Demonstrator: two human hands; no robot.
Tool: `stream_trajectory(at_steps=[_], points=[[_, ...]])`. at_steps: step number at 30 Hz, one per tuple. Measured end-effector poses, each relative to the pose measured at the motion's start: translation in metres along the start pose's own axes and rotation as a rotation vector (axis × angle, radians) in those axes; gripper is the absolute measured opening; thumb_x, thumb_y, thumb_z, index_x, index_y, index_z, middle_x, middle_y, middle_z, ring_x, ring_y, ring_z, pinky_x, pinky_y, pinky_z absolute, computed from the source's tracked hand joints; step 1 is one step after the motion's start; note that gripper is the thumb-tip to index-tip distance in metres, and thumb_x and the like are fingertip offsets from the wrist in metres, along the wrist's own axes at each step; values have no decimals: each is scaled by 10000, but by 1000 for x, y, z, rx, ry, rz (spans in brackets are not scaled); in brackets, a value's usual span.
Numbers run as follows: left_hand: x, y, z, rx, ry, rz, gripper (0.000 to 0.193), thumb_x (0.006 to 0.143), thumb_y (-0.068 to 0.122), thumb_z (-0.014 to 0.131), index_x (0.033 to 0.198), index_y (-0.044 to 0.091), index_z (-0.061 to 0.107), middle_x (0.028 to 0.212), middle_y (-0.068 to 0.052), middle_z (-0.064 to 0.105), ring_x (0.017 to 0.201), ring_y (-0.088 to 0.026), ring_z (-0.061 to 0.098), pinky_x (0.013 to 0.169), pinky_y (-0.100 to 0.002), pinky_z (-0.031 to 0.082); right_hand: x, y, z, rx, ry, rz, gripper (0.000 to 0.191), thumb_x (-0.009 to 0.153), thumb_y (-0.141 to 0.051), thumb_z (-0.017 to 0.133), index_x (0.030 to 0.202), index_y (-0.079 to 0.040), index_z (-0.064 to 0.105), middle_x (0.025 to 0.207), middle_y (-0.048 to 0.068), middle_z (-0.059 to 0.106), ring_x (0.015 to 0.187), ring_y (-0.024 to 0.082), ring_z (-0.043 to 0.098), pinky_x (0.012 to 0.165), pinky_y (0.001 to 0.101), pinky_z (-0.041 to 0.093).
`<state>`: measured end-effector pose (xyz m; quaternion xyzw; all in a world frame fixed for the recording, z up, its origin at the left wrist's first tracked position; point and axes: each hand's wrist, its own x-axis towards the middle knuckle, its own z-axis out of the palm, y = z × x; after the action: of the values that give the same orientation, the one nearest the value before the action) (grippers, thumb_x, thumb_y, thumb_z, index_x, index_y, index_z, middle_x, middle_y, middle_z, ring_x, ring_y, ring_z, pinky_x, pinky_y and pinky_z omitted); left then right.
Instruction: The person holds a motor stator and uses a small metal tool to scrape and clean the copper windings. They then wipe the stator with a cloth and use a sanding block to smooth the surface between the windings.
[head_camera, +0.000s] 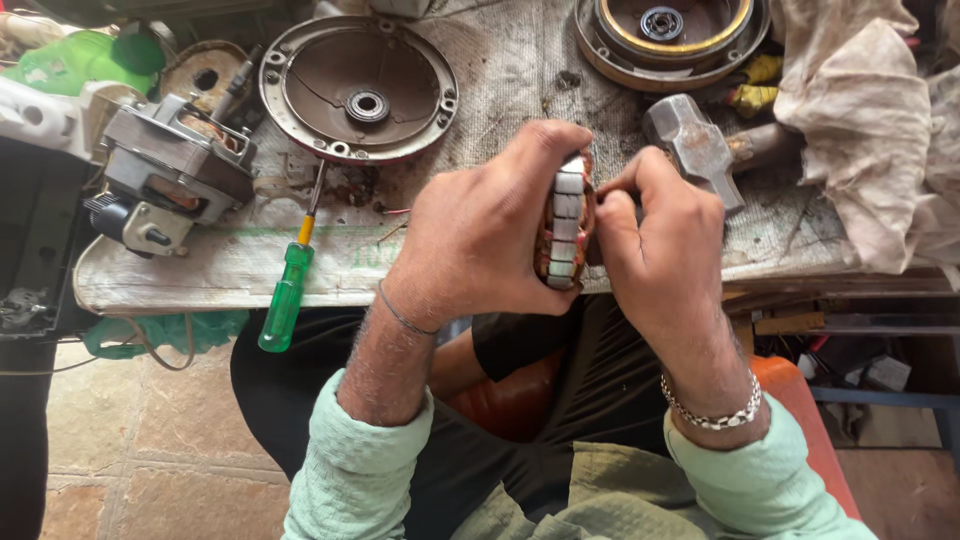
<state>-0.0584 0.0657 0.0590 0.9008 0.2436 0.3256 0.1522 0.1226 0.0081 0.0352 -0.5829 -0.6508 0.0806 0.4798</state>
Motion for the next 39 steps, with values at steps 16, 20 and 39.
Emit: stream_trajectory(at_steps=[16, 20, 39], points=[[1, 5, -1, -20, 20, -10, 942, 583, 305, 915, 1361, 104, 424, 1237, -128, 644, 917, -321, 733, 701, -422, 581, -2, 4, 5, -10, -23, 2, 135, 1000, -81, 527, 925, 20, 577, 716, 158, 650, 667, 306, 685, 619, 417, 510], [1, 4, -1, -62, -9, -41, 943, 572, 311, 921, 1358, 117, 438, 1191, -104, 666, 934, -331, 734, 709, -432, 570, -5, 8, 6, -42, -25, 28, 146, 1004, -82, 529, 910, 15, 583, 703, 172, 629, 648, 330, 665, 627, 439, 499], [2, 4, -1, -18, -11, -31, 967, 553, 322, 920, 1356, 98, 430, 1202, -125, 643, 888, -337, 729, 667, -440, 567, -7, 8, 5, 30, -15, 20, 157, 1005, -102, 528, 918, 17, 581, 702, 132, 651, 632, 248, 686, 588, 378, 506]])
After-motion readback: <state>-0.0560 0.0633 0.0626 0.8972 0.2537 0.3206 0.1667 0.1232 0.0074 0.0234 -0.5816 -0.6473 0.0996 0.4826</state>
